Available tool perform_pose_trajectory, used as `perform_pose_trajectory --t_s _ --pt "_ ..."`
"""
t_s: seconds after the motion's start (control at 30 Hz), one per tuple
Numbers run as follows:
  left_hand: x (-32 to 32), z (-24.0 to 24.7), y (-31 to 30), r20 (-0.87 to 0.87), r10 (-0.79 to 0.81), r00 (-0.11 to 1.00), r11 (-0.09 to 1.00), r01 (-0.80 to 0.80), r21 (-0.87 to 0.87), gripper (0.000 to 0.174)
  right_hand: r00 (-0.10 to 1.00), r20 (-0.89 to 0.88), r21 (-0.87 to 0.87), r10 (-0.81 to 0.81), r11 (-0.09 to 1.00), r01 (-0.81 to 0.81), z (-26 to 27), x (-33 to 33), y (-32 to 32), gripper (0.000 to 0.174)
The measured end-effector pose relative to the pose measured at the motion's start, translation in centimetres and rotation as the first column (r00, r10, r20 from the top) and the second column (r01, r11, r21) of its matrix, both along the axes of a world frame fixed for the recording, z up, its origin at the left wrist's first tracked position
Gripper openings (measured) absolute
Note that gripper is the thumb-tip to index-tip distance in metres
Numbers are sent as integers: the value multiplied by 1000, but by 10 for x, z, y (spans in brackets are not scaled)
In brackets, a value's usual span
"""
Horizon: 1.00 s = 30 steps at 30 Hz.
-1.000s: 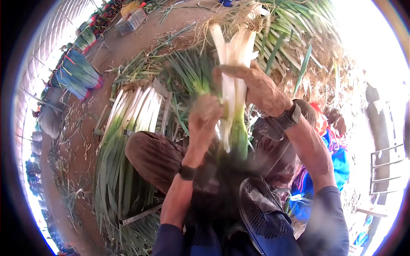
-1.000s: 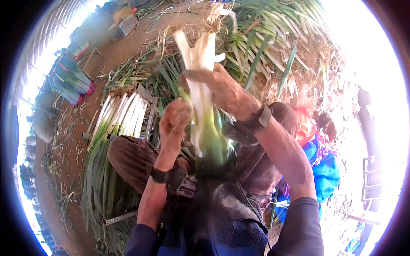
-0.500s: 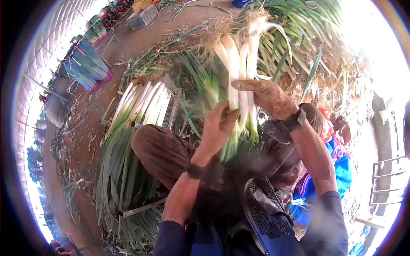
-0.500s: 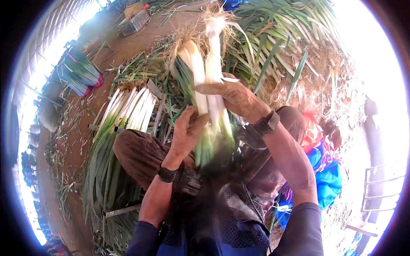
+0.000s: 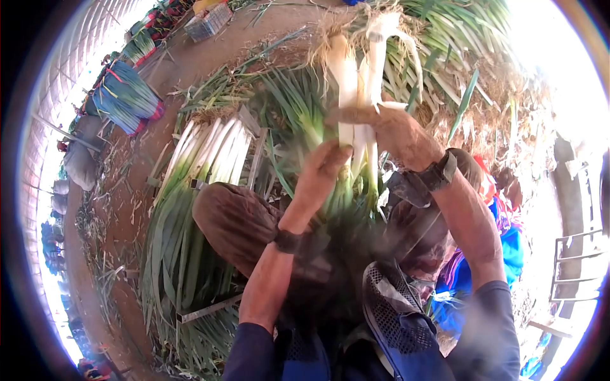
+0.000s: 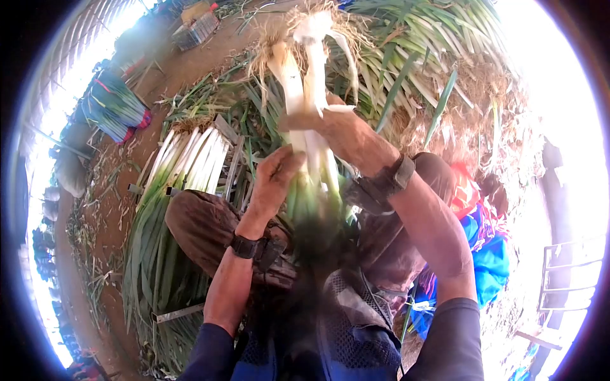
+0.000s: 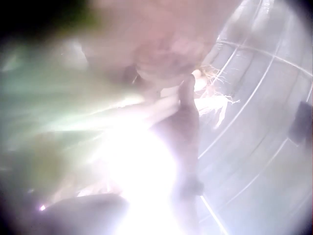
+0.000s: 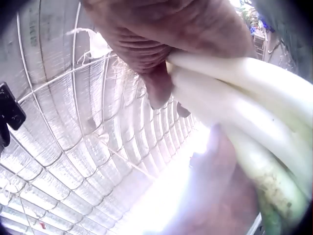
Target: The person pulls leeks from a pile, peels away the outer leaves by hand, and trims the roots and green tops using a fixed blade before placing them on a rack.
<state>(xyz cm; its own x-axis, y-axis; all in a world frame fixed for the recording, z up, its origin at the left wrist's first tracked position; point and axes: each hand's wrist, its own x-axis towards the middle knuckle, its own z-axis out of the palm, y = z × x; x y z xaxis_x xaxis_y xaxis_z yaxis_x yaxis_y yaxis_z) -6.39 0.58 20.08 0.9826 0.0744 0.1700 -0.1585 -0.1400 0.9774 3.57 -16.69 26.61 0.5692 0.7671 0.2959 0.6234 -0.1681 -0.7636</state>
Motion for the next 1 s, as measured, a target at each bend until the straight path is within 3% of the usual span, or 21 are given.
perform_pose_trajectory --t_s 0.07,0.13,0.17,0.2,0.23,0.27,0.3,0.4,0.5,0.53,0.6,0.63,0.7,0.73,0.8,0.83,0.87,0.9,0.93,0.97,1.0 --pt "-2 1 -2 41 30 999 994 -26 -110 31 978 205 89 -47 996 29 5 2 3 33" --pt "-4 0 -8 82 62 995 975 -43 -217 38 958 280 28 -68 998 62 28 -10 8 31" --pt "-8 -1 -12 180 90 980 989 -66 -134 44 984 -166 168 -70 981 99 35 -15 12 25" --pt "-10 -2 -15 279 112 954 993 -101 -54 51 818 -575 275 6 943 187 39 -18 16 22" --pt "-12 -3 -15 277 116 954 993 -105 -55 51 817 -576 274 9 944 183 35 -18 19 22" --pt "-14 1 -16 458 233 858 897 -372 240 55 811 -565 442 153 886 141 28 -19 22 25" --pt "-16 3 -17 647 252 719 645 -624 442 59 798 -527 598 292 795 103 23 -19 25 29" --pt "-19 2 -20 535 218 817 731 -499 465 52 753 -592 617 286 762 196 16 -26 26 33" --pt "-19 7 -22 649 163 743 556 -613 561 42 774 -449 667 447 744 -44 -1 -15 18 49" --pt "-18 5 -24 650 165 742 556 -614 560 42 773 -448 667 449 744 -46 -7 -10 18 49" --pt "-19 3 -28 549 237 802 707 -530 468 34 904 -293 574 311 813 -94 -7 -10 19 49" --pt "-19 2 -28 546 232 805 710 -524 470 34 905 -296 575 306 814 -88 -8 -12 16 49" --pt "-21 6 -28 636 218 740 542 -634 552 28 1000 -7 360 -11 933 12 1 -21 13 33" --pt "-21 2 -25 635 221 740 538 -635 554 28 1000 -8 361 -6 932 9 -3 -20 13 33" --pt "-22 -1 -18 452 178 874 757 -415 505 30 964 -231 488 128 873 1 -8 -18 12 31" --pt "-22 -2 -11 449 176 876 758 -411 506 30 949 -313 380 41 921 85 -8 -11 10 32" --pt "-21 7 -1 261 214 941 961 -250 114 43 947 -318 378 38 922 90 -6 -11 7 32" --pt "-20 13 8 74 154 985 935 -121 -334 57 945 -325 359 27 928 97 -4 -10 4 31" --pt "-18 13 16 73 154 985 935 -121 -333 57 944 -329 342 17 934 102 0 -10 1 30" --pt "-17 15 23 133 188 973 951 -147 -271 75 1000 8 264 -29 964 26 11 -13 -5 38" --pt "-16 18 25 193 217 957 962 -176 -211 94 1000 6 265 -30 964 27 13 -13 -4 38"
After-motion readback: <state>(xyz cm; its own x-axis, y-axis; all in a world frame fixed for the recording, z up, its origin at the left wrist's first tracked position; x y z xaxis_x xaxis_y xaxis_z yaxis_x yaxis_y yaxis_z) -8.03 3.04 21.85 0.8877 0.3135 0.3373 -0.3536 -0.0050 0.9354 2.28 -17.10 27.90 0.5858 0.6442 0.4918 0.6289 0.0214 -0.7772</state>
